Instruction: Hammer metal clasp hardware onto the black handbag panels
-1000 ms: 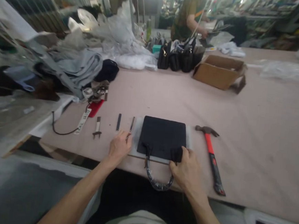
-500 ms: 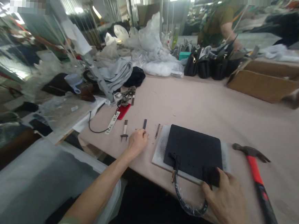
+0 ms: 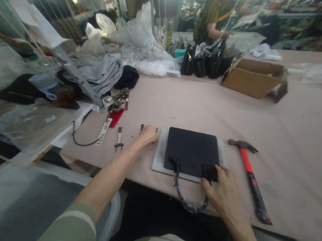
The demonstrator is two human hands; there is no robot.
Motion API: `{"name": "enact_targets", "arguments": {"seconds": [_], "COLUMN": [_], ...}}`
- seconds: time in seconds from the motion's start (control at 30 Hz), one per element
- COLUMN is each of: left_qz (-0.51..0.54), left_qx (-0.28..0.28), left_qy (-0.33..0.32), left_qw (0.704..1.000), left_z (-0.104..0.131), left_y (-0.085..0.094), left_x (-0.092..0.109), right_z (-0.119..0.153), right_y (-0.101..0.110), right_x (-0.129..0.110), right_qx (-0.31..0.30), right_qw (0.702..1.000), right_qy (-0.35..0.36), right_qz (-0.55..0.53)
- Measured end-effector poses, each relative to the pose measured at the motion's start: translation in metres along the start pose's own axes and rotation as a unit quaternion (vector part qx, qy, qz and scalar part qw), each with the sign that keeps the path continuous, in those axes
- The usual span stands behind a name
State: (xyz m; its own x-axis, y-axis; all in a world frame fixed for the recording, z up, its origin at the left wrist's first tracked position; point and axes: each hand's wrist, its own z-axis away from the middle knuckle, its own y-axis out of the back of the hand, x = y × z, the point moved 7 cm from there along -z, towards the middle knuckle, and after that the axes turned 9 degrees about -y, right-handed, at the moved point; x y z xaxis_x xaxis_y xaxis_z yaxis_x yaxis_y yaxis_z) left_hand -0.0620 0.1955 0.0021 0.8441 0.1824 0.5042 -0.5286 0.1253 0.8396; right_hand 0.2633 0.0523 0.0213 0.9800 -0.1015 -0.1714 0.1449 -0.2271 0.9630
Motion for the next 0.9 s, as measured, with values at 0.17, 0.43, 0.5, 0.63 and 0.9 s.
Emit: {"name": "enact_targets", "arguments": {"seconds": [0.17,0.43,0.5,0.63,0.9], "left_qz": [0.056,0.486,0.521,0.481,0.416], "left_qx": [-0.006,-0.006,-0.034,-0.055,-0.05], "left_qy": [0.029,-0.088,-0.106,-0.164,-0.202], "left_qw": [0.998,0.869,0.846,0.86,0.885], "left_z": [0.0,0.061,0.077,0.092,0.095], "left_y": [-0.001,-0.029,-0.049,-0.077,-0.079], "left_x": [-0.007,0.053,0.079,0.112,0.115], "right_z": [0.005,0.009,0.01,0.011,0.01], "right_y": [0.007,0.004,0.004,0.004,0.002], "right_x": [-0.005,-0.004,-0.003,0.0,0.021], "right_qx": [-0.011,-0.017,-0.02,-0.026,-0.036], "right_qw": [1.0,0.999,0.999,0.998,0.984], "right_qy": [-0.012,-0.018,-0.018,-0.016,-0.017], "right_qz": [0.001,-0.035,-0.04,-0.05,-0.172]}}
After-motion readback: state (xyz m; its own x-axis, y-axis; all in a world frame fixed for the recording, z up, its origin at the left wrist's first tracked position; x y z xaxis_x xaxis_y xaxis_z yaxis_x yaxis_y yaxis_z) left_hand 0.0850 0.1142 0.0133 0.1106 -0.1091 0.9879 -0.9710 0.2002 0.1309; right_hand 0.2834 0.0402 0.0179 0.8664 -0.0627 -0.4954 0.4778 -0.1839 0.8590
